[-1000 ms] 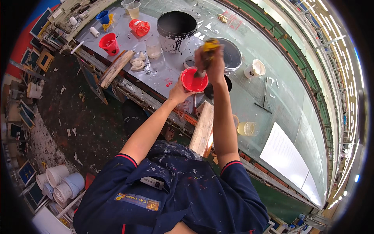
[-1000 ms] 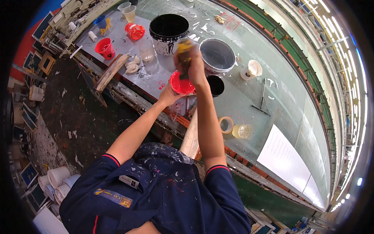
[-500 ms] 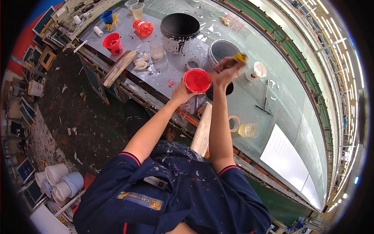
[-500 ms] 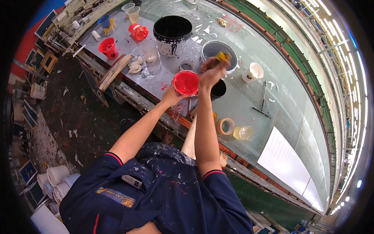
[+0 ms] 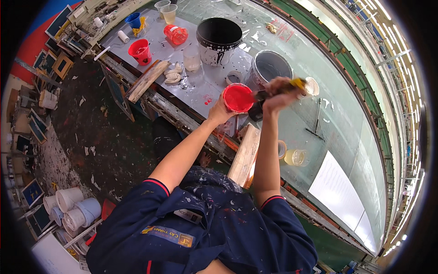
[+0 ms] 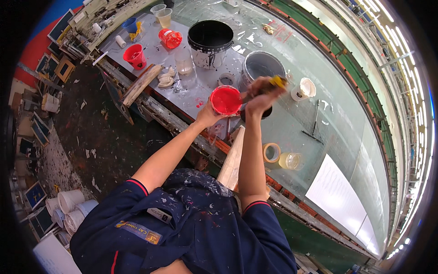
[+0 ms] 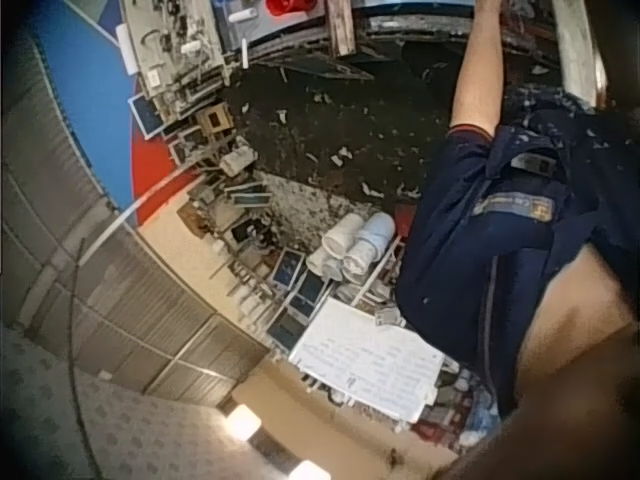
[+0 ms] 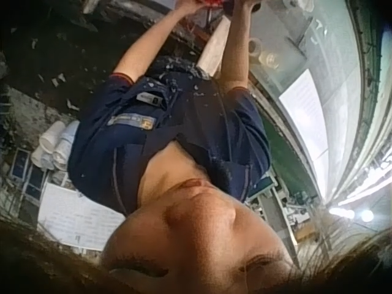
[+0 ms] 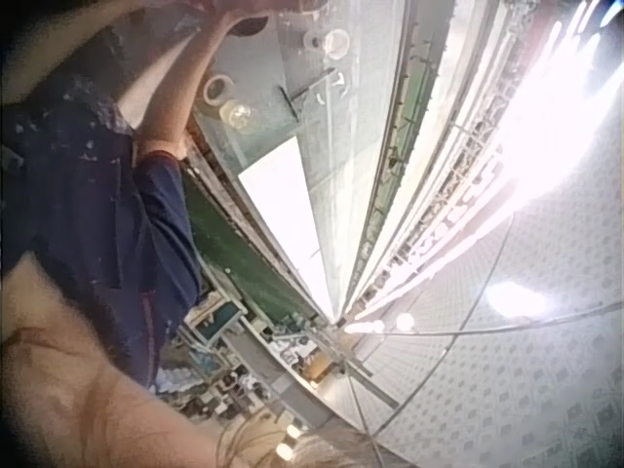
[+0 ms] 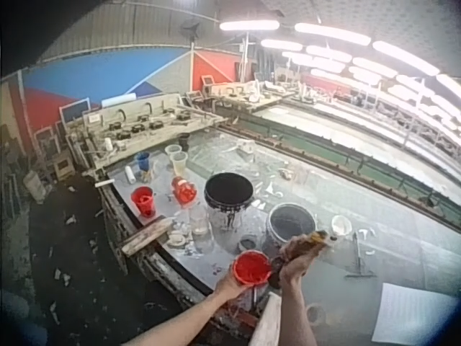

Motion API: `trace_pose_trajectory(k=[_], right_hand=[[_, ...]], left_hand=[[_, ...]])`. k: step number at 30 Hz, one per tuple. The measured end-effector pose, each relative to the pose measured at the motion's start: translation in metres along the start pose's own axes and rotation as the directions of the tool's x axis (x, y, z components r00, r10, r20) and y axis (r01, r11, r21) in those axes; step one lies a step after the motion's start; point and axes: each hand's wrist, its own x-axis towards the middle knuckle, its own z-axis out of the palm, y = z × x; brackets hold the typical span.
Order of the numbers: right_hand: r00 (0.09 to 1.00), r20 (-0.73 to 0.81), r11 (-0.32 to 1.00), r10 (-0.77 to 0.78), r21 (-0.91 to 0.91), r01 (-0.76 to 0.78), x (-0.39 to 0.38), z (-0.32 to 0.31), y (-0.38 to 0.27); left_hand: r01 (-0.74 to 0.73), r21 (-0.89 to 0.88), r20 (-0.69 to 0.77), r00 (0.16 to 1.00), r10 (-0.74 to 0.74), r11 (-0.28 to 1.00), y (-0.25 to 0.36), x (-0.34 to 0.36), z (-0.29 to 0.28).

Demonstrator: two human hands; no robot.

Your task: The recorder is mixing red ink in a small container and cleaning a paint brush in a print shop setting.

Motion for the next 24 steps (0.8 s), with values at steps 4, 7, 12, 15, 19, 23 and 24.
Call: trace_pose_trajectory(k=[4,7,12,15,19,23,24], right_hand=[[0.994,0.027,0.992,0.110,-0.066,-0.108,-0.003,0.013,-0.009],[0.980,0.165,0.989,-0.108,0.122,0.088,-0.006,0.005,-0.007],[0.977,-0.025,0.976,0.214,-0.038,-0.215,0.004,0.004,0.001],[1.000,0.008,0.998,0.015,0.055,-0.015,0.004,0.010,-0.010],[0.992,-0.119,0.993,0.040,-0.108,-0.052,0.004,-0.009,0.020],[0.993,-0.085,0.996,0.084,0.039,-0.080,0.015,0.006,-0.019],[0.995,-0.069,0.997,0.067,0.036,-0.064,0.019,0.012,-0.032]], left_hand=[[-0.005,0.020,-0.023,1.000,0.005,1.000,-0.002,0.003,-0.004],[-0.016,0.070,0.037,0.999,0.014,0.997,-0.005,0.000,-0.001],[-0.005,0.071,-0.016,1.000,0.006,0.997,-0.011,0.000,0.007],[0.044,0.064,0.007,0.999,-0.045,0.997,-0.013,0.001,0.005],[0.005,0.036,-0.013,1.000,-0.005,0.999,-0.004,0.003,0.010],[0.078,0.042,0.018,0.997,-0.079,0.996,-0.010,0.002,0.004],[0.108,0.038,0.047,0.993,-0.110,0.993,-0.014,0.002,0.002]])
